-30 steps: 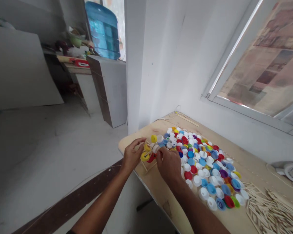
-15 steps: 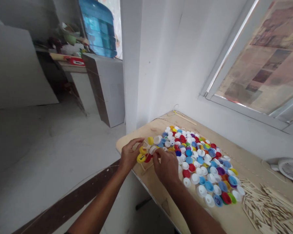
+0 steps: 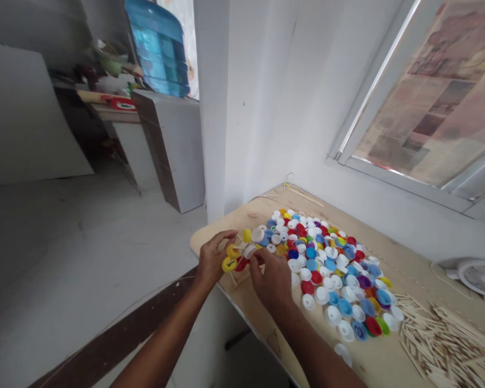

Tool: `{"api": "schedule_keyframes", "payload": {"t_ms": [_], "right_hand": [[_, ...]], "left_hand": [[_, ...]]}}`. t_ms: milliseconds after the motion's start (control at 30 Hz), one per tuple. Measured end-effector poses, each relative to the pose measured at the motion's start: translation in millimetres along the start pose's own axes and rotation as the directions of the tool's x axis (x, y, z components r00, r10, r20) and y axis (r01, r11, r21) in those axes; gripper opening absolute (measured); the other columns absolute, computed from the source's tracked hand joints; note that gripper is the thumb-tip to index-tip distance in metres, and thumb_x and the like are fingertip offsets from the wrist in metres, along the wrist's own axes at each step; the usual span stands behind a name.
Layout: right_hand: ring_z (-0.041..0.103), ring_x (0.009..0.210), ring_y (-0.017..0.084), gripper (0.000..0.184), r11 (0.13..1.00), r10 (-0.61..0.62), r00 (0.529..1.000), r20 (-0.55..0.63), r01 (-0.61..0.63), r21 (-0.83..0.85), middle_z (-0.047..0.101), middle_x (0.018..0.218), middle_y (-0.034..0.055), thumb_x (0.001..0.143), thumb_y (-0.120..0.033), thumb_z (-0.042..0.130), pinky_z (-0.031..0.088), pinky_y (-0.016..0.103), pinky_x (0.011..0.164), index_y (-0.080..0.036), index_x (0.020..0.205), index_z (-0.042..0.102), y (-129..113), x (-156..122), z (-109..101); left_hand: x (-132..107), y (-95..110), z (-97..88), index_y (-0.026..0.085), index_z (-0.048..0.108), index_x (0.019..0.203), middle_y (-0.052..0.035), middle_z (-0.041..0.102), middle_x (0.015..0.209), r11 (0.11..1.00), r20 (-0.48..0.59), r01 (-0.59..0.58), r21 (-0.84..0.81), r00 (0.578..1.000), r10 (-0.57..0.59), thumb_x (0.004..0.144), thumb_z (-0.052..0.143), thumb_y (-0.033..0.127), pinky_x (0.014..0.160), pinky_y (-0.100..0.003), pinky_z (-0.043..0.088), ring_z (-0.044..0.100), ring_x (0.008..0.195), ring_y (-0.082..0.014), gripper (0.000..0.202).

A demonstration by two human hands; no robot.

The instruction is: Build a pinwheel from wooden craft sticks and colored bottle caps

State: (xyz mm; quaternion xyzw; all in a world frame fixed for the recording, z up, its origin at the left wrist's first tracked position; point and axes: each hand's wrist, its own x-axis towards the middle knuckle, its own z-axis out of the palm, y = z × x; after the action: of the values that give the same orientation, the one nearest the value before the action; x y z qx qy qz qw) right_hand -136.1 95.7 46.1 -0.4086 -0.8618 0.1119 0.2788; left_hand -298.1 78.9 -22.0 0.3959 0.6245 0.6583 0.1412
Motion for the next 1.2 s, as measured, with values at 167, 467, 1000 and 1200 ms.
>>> {"api": "schedule_keyframes", "payload": {"t_ms": [167, 467, 1000, 1200], "right_hand": [[0.064, 0.077, 0.018, 0.012, 0.999, -0.046, 0.999, -0.016, 0.047, 0.017, 0.071, 0.075, 0.0011, 0.082, -0.014, 0.056, 0.035, 0.026, 0.074, -0.021, 0.078, 0.065, 0.9, -3.5, 0.4], [0.062, 0.075, 0.018, 0.013, 0.995, -0.099, 0.993, -0.059, 0.098, -0.006, 0.069, 0.073, 0.0024, 0.084, -0.014, 0.054, 0.034, 0.028, 0.075, -0.02, 0.077, 0.064, 1.3, -6.6, 3.5], [0.062, 0.075, 0.019, 0.015, 0.999, -0.046, 0.996, -0.08, 0.045, -0.007, 0.07, 0.074, 0.0036, 0.084, -0.015, 0.053, 0.035, 0.028, 0.075, -0.02, 0.075, 0.064, -3.1, -6.7, 5.7], [0.064, 0.073, 0.018, 0.013, 0.999, 0.026, 0.999, -0.042, -0.025, 0.031, 0.07, 0.072, 0.0009, 0.084, -0.017, 0.055, 0.036, 0.027, 0.071, -0.022, 0.077, 0.066, -4.1, -4.5, 7.3]], "left_hand": [[-0.4, 1.7, 0.2, 0.022, 0.072, 0.095, -0.0064, 0.074, 0.099, 1.0, 0.004, 0.003, -0.006, 1.0, -0.003, 0.074, 0.063, 0.043, 0.074, -0.033, 0.055, 0.068, 0.09, -0.0251, 0.031], [-1.2, 5.7, 1.3, 0.022, 0.072, 0.093, -0.0063, 0.074, 0.097, 1.0, -0.008, 0.01, -0.007, 1.0, -0.01, 0.073, 0.063, 0.044, 0.072, -0.033, 0.055, 0.068, 0.088, -0.0249, 0.031], [-29.8, 12.8, -15.0, 0.02, 0.064, 0.104, -0.007, 0.07, 0.102, 0.996, -0.263, 0.001, 0.084, 0.965, 0.021, 0.081, 0.056, 0.039, 0.087, -0.036, 0.051, 0.065, 0.093, -0.0215, 0.03], [-97.0, 33.9, -11.4, 0.022, 0.065, 0.087, -0.0021, 0.067, 0.082, 0.974, -0.333, -0.04, 0.224, 0.936, 0.115, 0.082, 0.057, 0.037, 0.075, -0.031, 0.051, 0.063, 0.074, -0.018, 0.017]]}}
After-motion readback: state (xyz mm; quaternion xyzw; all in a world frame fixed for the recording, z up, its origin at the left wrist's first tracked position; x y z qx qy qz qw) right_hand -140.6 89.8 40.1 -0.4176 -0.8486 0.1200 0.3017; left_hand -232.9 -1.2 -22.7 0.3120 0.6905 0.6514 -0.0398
